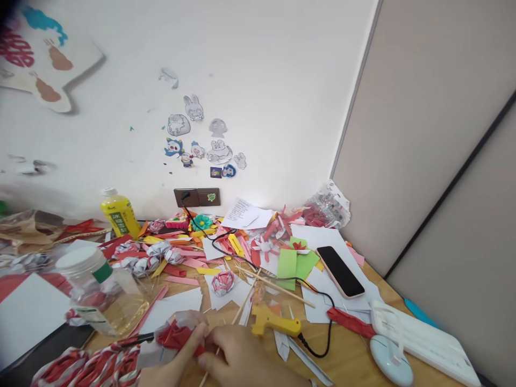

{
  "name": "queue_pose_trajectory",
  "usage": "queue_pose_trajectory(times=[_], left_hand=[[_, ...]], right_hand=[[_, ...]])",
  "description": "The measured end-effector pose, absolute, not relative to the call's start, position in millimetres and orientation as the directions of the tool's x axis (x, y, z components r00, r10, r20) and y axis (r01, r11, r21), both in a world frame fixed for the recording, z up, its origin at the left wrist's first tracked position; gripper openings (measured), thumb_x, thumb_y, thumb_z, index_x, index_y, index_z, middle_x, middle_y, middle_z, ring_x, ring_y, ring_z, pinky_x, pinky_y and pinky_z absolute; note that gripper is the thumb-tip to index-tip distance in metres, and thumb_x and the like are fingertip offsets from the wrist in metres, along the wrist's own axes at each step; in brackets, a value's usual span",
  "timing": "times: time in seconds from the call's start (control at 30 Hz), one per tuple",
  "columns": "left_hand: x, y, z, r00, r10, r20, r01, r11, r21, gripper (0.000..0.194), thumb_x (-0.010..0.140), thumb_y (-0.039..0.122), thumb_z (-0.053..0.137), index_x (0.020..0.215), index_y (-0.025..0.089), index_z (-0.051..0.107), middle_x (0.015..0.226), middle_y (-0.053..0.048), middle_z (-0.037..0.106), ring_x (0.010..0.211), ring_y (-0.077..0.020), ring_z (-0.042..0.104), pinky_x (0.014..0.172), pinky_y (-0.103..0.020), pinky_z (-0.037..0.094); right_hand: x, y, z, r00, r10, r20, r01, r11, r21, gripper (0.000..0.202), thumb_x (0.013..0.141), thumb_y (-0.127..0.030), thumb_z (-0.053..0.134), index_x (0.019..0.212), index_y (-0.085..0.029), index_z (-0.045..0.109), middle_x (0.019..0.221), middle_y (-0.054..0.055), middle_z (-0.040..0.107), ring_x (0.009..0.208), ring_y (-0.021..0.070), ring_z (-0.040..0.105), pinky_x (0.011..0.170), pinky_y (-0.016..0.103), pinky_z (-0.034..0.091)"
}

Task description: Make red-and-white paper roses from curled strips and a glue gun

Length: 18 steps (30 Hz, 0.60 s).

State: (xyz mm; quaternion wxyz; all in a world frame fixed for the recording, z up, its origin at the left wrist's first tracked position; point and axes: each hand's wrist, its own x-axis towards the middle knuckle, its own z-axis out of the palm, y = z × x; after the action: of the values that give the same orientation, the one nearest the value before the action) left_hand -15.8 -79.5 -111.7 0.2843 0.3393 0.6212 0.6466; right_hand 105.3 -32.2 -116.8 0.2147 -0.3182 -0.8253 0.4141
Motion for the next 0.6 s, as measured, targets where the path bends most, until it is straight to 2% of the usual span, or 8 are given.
queue_pose_trajectory(times=[0.1, 0.17, 0.23, 0.3, 0.37, 0.43, 0.5, 0.6], left_hand=[[-15.2, -81.0, -116.8, -0.549, 0.835, 0.005, 0.007, -0.001, 1.0, 0.032, 0.058, 0.045, 0.075, 0.071, 0.019, 0.062, 0.062, 0.0, 0.069, 0.062, -0.0196, 0.066, 0.06, -0.027, 0.055], [-17.0, -79.7, -118.8, -0.547, 0.837, 0.014, 0.028, 0.002, 1.0, 0.03, 0.06, 0.043, 0.074, 0.073, 0.019, 0.062, 0.063, 0.0, 0.069, 0.063, -0.0193, 0.065, 0.061, -0.027, 0.054], [-20.5, -76.0, -118.1, -0.524, 0.85, 0.047, 0.069, -0.013, 0.998, 0.027, 0.059, 0.042, 0.073, 0.071, 0.019, 0.062, 0.061, 0.001, 0.067, 0.062, -0.019, 0.063, 0.061, -0.027, 0.053], [-24.0, -71.7, -115.3, -0.502, 0.861, 0.082, 0.109, -0.032, 0.994, 0.025, 0.059, 0.041, 0.072, 0.068, 0.02, 0.061, 0.06, 0.002, 0.065, 0.061, -0.0188, 0.062, 0.061, -0.028, 0.052], [-25.7, -68.7, -111.9, -0.481, 0.87, 0.107, 0.14, -0.045, 0.989, 0.02, 0.06, 0.038, 0.069, 0.066, 0.02, 0.061, 0.06, 0.002, 0.066, 0.06, -0.0187, 0.061, 0.06, -0.028, 0.051], [-24.7, -68.0, -109.2, -0.459, 0.881, 0.117, 0.16, -0.048, 0.986, 0.014, 0.062, 0.034, 0.065, 0.065, 0.021, 0.061, 0.059, 0.002, 0.064, 0.059, -0.0187, 0.06, 0.059, -0.028, 0.05], [-22.1, -68.9, -107.8, -0.441, 0.89, 0.118, 0.173, -0.045, 0.984, 0.01, 0.061, 0.03, 0.061, 0.062, 0.021, 0.06, 0.053, 0.004, 0.06, 0.057, -0.0189, 0.059, 0.056, -0.028, 0.049], [-18.3, -70.5, -108.6, -0.428, 0.896, 0.119, 0.188, -0.041, 0.981, 0.009, 0.058, 0.028, 0.057, 0.063, 0.021, 0.06, 0.051, 0.004, 0.058, 0.056, -0.0194, 0.059, 0.055, -0.029, 0.049]], right_hand=[[102.3, -32.9, -123.3, -0.769, 0.628, 0.122, 0.173, 0.388, -0.905, 0.014, 0.082, -0.016, 0.048, 0.071, -0.017, 0.056, 0.064, -0.002, 0.053, 0.06, 0.0114, 0.051, 0.054, 0.019, 0.036], [102.3, -31.8, -126.7, -0.748, 0.651, 0.13, 0.214, 0.422, -0.881, 0.015, 0.083, -0.018, 0.05, 0.07, -0.017, 0.057, 0.064, -0.001, 0.055, 0.06, 0.0129, 0.054, 0.054, 0.02, 0.038], [105.6, -29.8, -124.1, -0.69, 0.701, 0.18, 0.334, 0.529, -0.78, 0.01, 0.081, -0.017, 0.054, 0.072, -0.017, 0.059, 0.067, 0.0, 0.059, 0.062, 0.0157, 0.056, 0.057, 0.023, 0.041], [111.5, -28.8, -114.0, -0.63, 0.697, 0.342, 0.37, 0.657, -0.657, 0.013, 0.081, -0.014, 0.052, 0.087, -0.018, 0.063, 0.079, 0.004, 0.065, 0.073, 0.0193, 0.059, 0.066, 0.028, 0.045], [117.5, -29.9, -99.2, -0.605, 0.586, 0.539, 0.305, 0.796, -0.523, 0.031, 0.085, -0.012, 0.046, 0.113, -0.018, 0.057, 0.1, 0.009, 0.065, 0.091, 0.0219, 0.059, 0.079, 0.033, 0.047], [121.2, -33.0, -85.4, -0.627, 0.418, 0.658, 0.23, 0.906, -0.357, 0.041, 0.087, -0.013, 0.044, 0.129, -0.016, 0.046, 0.117, 0.012, 0.06, 0.101, 0.023, 0.056, 0.086, 0.035, 0.045], [121.6, -36.2, -77.4, -0.651, 0.306, 0.695, 0.195, 0.952, -0.236, 0.043, 0.089, -0.015, 0.044, 0.132, -0.014, 0.043, 0.121, 0.013, 0.057, 0.102, 0.0236, 0.054, 0.088, 0.036, 0.045], [118.7, -37.9, -78.4, -0.651, 0.282, 0.705, 0.216, 0.959, -0.185, 0.038, 0.089, -0.012, 0.043, 0.126, -0.013, 0.048, 0.116, 0.013, 0.06, 0.098, 0.0235, 0.055, 0.085, 0.037, 0.047]])
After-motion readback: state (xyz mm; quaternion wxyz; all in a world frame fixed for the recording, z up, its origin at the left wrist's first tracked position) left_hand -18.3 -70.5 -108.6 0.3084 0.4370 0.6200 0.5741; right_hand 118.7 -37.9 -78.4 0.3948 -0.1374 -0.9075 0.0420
